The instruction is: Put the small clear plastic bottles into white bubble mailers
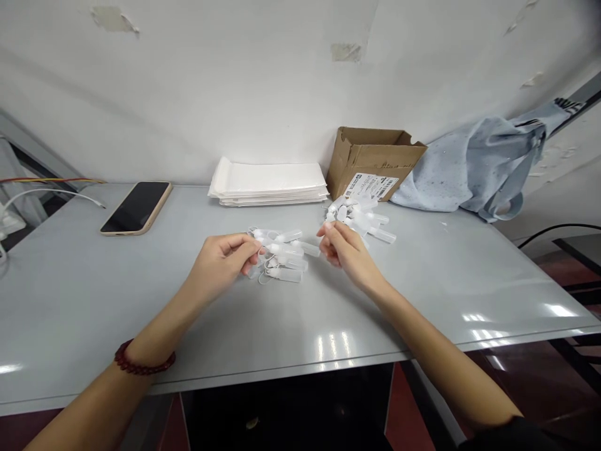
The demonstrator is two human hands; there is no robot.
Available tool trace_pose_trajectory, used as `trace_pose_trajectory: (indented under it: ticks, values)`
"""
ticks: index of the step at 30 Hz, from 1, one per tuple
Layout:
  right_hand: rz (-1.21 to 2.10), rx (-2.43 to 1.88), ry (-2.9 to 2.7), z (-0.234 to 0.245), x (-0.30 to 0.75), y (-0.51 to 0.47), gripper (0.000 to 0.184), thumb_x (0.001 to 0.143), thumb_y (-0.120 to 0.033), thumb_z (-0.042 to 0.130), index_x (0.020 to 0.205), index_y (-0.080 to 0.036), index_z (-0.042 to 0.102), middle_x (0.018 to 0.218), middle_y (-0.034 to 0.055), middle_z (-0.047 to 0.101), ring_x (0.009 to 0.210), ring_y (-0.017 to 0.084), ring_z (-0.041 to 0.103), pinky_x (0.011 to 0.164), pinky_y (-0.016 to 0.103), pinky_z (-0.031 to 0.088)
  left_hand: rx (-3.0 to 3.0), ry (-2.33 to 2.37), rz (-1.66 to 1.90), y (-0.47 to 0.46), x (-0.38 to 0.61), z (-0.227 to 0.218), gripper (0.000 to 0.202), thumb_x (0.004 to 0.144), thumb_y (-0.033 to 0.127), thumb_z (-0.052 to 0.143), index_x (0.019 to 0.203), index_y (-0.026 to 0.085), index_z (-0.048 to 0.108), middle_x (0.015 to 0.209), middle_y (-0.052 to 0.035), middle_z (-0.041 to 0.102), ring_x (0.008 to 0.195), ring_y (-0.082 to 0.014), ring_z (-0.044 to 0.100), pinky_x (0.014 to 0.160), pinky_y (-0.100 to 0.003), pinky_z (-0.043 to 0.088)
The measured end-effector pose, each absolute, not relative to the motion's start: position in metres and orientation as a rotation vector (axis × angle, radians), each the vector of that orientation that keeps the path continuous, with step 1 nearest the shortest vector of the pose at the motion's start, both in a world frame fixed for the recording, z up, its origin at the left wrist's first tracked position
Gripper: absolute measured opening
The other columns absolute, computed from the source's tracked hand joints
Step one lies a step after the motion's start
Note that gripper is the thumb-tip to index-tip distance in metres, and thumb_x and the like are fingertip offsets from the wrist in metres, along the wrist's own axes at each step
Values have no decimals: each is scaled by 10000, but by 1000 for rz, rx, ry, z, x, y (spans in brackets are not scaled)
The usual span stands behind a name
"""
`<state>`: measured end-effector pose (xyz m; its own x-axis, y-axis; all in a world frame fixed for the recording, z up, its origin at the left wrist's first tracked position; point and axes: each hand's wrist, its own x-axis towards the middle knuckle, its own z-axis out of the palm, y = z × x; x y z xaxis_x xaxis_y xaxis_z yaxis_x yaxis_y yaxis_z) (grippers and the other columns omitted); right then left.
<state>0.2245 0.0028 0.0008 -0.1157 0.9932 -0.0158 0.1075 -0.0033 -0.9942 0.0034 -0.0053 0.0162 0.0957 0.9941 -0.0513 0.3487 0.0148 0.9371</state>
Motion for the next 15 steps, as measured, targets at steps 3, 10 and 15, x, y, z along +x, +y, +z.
trace_pose_trajectory:
  ticks: [3,10,15]
  values:
    - [1189,-1294,-1299,6,233,8,293,870,-476,504,787,-195,496,556,-59,449,451,63,334,437,217,238,1455,1496,840,-4,3,17,221,776,296,585,607,170,653,474,28,508,471,-98,471,448,-198,378]
    - [1174,-1320,-1281,11,236,8,222,872,-396,524,785,-197,482,552,-63,440,453,53,328,436,207,230,1478,1636,848,-7,9,10,224,762,294,552,590,172,628,379,42,475,417,-108,469,418,-197,359]
    - [1165,-1312,-1302,11,236,8,228,868,-400,532,778,-199,475,550,-66,429,453,53,325,439,209,229,1696,1692,834,-9,13,5,266,774,340,534,590,166,613,434,41,477,412,-98,416,449,-222,341]
